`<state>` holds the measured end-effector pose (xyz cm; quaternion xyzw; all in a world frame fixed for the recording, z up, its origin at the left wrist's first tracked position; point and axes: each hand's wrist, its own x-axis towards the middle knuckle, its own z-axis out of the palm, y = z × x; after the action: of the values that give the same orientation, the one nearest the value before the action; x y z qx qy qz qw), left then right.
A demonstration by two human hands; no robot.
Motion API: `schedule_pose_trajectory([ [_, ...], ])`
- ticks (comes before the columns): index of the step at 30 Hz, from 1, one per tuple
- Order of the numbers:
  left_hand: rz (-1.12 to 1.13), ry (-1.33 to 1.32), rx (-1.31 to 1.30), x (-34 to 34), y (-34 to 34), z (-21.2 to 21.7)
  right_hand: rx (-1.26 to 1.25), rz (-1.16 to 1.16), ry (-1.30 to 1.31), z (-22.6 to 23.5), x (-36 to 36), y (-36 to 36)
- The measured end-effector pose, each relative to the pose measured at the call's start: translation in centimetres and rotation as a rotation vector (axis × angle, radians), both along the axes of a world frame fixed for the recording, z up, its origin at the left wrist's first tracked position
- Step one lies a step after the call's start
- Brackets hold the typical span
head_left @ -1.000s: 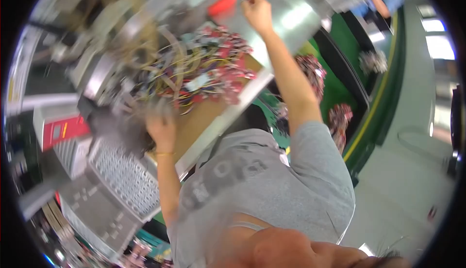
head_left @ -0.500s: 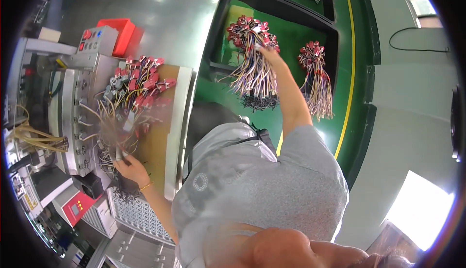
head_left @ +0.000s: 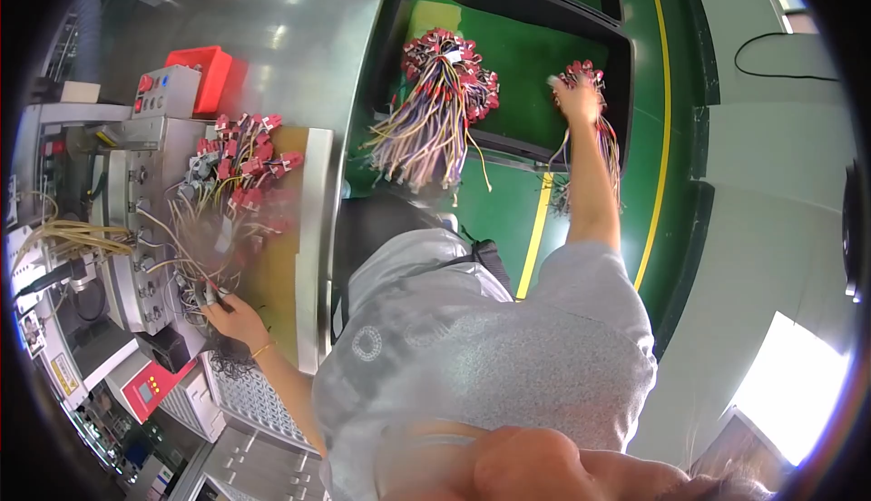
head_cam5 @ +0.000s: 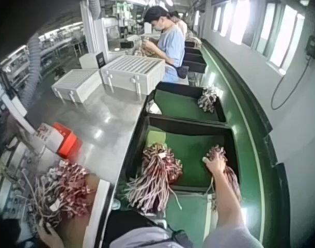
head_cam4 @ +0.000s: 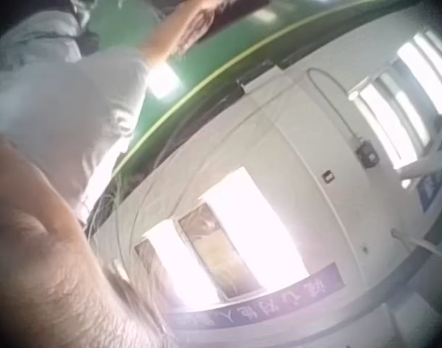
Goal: The person processes wire harnesses by inserting wire connectors into a machine, pressing a button to operate the machine, attaching rings from a tray onto the connectors, and placing completed harness bundles into a container.
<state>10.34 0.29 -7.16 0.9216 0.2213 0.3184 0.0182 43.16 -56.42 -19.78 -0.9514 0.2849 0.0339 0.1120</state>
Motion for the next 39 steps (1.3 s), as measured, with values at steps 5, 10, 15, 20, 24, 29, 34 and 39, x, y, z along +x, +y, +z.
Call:
schedule_pose_trajectory([
  [5,0.043,-0.004,-0.013,0.5,0.3,-0.5,0.132,-0.137,0.051,-11.1,-4.6,-15.5],
  [10,0.011,-0.06,-0.032,0.9,-0.1,0.3,0.413,0.005,0.019,-11.5,-3.2,-9.2],
  [15,0.069,-0.098,0.064,0.2,-0.1,0.2,0.81,-0.105,-0.097,-1.4,-3.0,3.8],
  [20,0.023,-0.158,-0.067,0.6,0.0,0.2,0.091,0.582,0.148,-4.7,0.1,5.2],
  [24,0.088,-0.224,-0.104,0.0,0.1,0.3,-0.124,0.76,0.087,6.6,2.3,16.2],
  [29,0.075,-0.271,-0.17,0.1,0.3,0.4,0.518,1.253,-0.051,17.0,0.0,32.3],
  [34,0.073,-0.292,-0.147,-0.3,1.1,-0.3,0.709,1.617,-0.328,20.0,-7.2,45.4],
  [39,0.054,-0.265,-0.231,-0.2,1.0,0.4,0.764,1.649,-0.464,16.9,-7.4,54.6],
])
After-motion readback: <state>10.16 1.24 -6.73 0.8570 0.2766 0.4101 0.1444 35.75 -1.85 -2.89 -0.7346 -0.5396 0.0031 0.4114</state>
